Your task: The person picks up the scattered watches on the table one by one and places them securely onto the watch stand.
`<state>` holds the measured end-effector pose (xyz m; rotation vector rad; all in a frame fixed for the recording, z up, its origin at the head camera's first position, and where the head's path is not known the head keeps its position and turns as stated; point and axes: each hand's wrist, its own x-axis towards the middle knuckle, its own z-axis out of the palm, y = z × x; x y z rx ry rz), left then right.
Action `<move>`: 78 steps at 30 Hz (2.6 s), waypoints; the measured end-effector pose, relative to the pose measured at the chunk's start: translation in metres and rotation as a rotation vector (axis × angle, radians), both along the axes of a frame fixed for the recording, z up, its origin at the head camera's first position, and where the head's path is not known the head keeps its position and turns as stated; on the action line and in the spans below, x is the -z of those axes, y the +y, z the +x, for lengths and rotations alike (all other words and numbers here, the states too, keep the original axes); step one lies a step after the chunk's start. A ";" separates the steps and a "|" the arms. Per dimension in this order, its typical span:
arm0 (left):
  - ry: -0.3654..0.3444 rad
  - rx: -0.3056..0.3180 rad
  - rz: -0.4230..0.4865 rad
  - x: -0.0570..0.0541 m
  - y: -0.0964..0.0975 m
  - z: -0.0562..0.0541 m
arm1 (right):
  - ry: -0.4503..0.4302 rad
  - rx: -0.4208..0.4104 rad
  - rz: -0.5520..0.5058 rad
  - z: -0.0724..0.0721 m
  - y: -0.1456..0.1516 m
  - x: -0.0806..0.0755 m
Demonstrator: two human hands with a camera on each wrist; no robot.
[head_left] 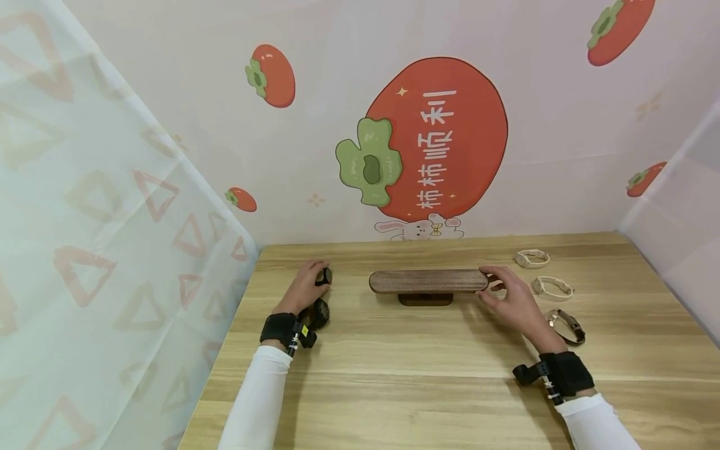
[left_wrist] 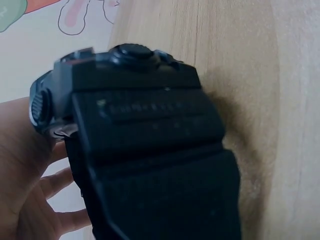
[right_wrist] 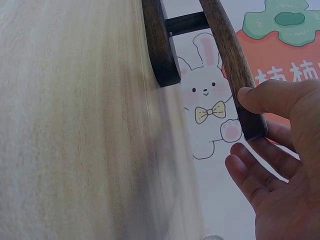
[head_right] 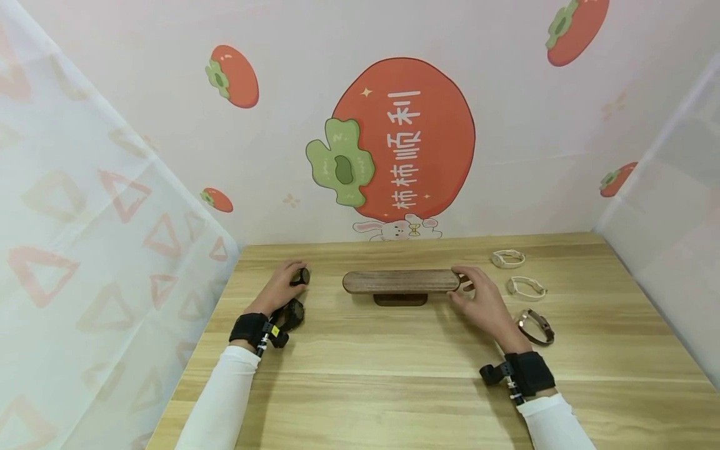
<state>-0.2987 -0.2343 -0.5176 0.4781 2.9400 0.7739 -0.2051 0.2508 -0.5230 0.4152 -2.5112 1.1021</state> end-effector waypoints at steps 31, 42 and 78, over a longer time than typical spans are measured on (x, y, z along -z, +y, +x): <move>0.033 -0.050 -0.117 -0.003 0.001 0.001 | -0.029 -0.001 0.006 -0.001 0.001 0.000; 0.037 -0.063 -0.134 -0.003 0.002 0.004 | -0.025 -0.002 0.003 -0.001 0.001 0.002; 0.118 -0.080 0.088 -0.007 0.024 0.019 | -0.027 0.019 0.001 -0.002 0.001 0.002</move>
